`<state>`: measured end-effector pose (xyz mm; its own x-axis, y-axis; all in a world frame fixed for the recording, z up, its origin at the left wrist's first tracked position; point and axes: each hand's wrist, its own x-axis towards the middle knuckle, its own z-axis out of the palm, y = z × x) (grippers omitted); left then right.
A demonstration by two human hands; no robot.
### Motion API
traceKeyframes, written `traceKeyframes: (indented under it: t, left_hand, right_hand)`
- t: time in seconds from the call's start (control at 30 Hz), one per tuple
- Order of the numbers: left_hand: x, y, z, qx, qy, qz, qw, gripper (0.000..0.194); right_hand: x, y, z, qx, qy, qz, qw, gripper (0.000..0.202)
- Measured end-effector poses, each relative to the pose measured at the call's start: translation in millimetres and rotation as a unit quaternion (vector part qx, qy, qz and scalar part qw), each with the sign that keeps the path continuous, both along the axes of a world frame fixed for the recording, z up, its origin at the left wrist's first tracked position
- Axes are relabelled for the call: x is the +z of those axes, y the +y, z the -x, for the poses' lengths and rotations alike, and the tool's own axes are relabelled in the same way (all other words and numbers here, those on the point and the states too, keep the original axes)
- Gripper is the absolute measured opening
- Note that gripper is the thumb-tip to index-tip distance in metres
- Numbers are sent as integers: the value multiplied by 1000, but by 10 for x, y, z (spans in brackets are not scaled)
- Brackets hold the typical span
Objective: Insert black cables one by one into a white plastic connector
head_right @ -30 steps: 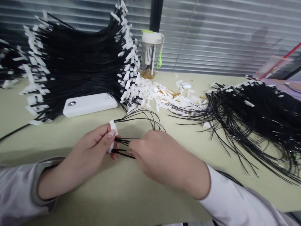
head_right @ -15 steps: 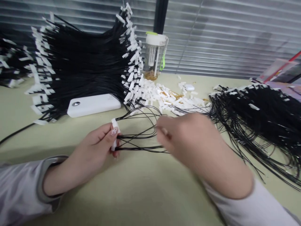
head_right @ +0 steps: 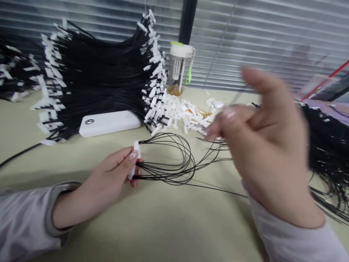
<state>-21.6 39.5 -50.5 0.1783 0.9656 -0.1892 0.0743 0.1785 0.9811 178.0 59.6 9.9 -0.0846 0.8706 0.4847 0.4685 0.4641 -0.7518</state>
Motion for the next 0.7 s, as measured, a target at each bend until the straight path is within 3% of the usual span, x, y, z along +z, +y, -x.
traceKeyframes:
  t: [0.07,0.17,0.3,0.43,0.57,0.7]
  left_hand:
    - [-7,-2,4,-3,-2,1,1000,24]
    - [-4,-7,12,-10,-3,-2,1000,24]
    - [6,-4,21,-5,-6,6,1000,25]
    - [2,1,28,-11,-4,10,1000,25]
    - [9,2,28,-11,-28,21,999,26]
    - [13,3,29,-22,-20,16,999,27]
  right_hand:
    - [-72,-13,86,68,6,45,997,41]
    - [-183,-20,197,93,-85,66,990,25]
    - [-265,-28,258,144,-156,73,974,37]
    - [-288,-37,258,135,-183,68,971,22]
    - [-275,-45,270,164,-178,100,965,36]
    - [-251,-39,300,172,-202,79,961,16]
